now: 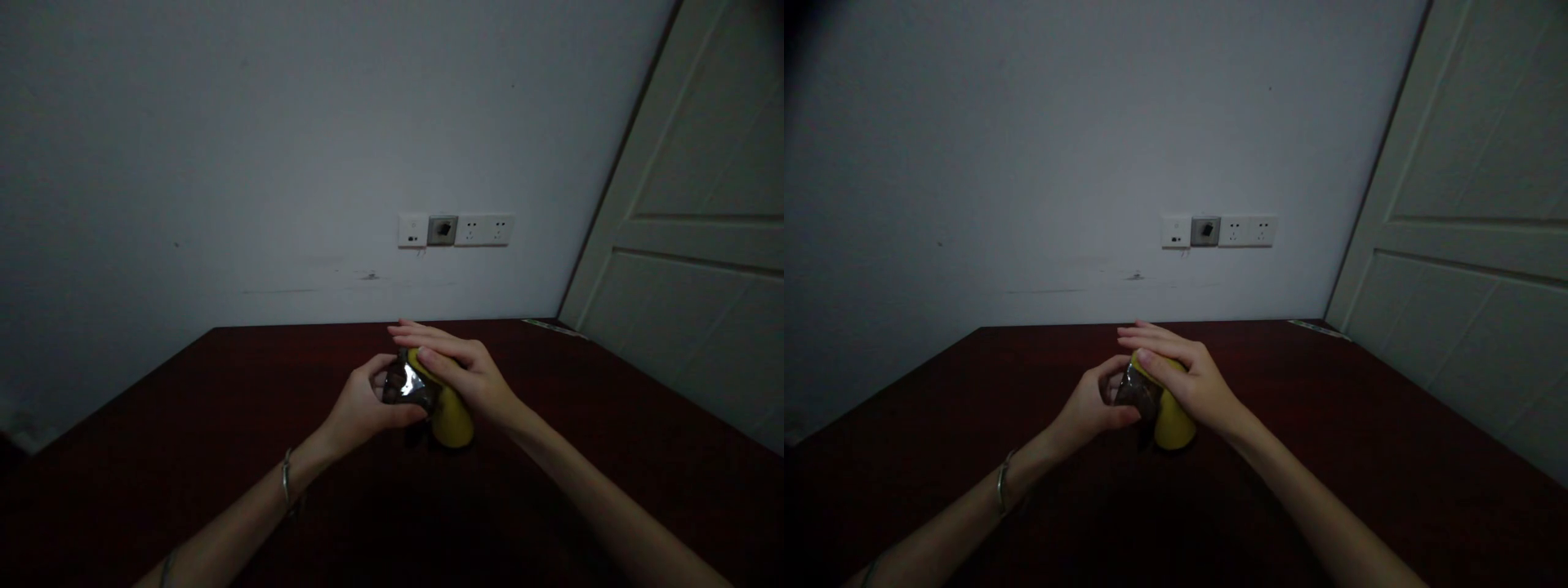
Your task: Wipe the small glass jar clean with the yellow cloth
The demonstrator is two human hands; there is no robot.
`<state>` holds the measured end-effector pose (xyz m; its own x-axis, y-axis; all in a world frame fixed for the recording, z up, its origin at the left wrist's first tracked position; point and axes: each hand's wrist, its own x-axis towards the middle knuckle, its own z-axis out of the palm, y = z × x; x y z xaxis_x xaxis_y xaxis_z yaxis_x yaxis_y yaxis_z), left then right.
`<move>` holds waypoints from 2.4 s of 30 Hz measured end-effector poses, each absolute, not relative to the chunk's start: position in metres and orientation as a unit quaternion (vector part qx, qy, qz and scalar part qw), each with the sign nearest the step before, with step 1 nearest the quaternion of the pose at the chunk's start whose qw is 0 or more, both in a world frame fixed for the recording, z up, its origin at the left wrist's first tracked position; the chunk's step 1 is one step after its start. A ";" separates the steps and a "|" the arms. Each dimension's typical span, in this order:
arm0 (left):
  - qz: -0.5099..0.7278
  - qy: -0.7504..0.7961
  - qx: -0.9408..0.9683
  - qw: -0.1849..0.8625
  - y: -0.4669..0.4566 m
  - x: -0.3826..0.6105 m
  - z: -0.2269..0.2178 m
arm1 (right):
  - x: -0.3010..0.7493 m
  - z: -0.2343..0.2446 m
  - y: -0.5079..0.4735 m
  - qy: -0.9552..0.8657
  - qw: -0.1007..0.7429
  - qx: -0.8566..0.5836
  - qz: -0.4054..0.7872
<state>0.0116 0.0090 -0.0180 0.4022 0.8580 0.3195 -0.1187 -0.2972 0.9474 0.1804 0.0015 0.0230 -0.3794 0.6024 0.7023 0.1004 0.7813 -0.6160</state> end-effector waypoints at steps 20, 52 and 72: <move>0.445 0.313 0.520 0.658 0.002 0.024 -0.018 | 0.178 0.011 -0.004 -0.854 0.430 -0.285 0.061; 0.453 0.247 0.682 0.518 0.013 0.015 -0.024 | 0.178 0.019 -0.006 -0.746 0.488 -0.288 0.350; 0.412 0.283 0.774 0.390 0.013 0.011 -0.028 | 0.181 0.015 0.011 -0.793 0.498 -0.217 0.274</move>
<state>0.0107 0.0133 -0.0283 0.5005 0.7591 0.4163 0.1172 -0.5359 0.8361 0.1814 0.0106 0.0151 -0.4097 0.6177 0.6713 0.0710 0.7552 -0.6516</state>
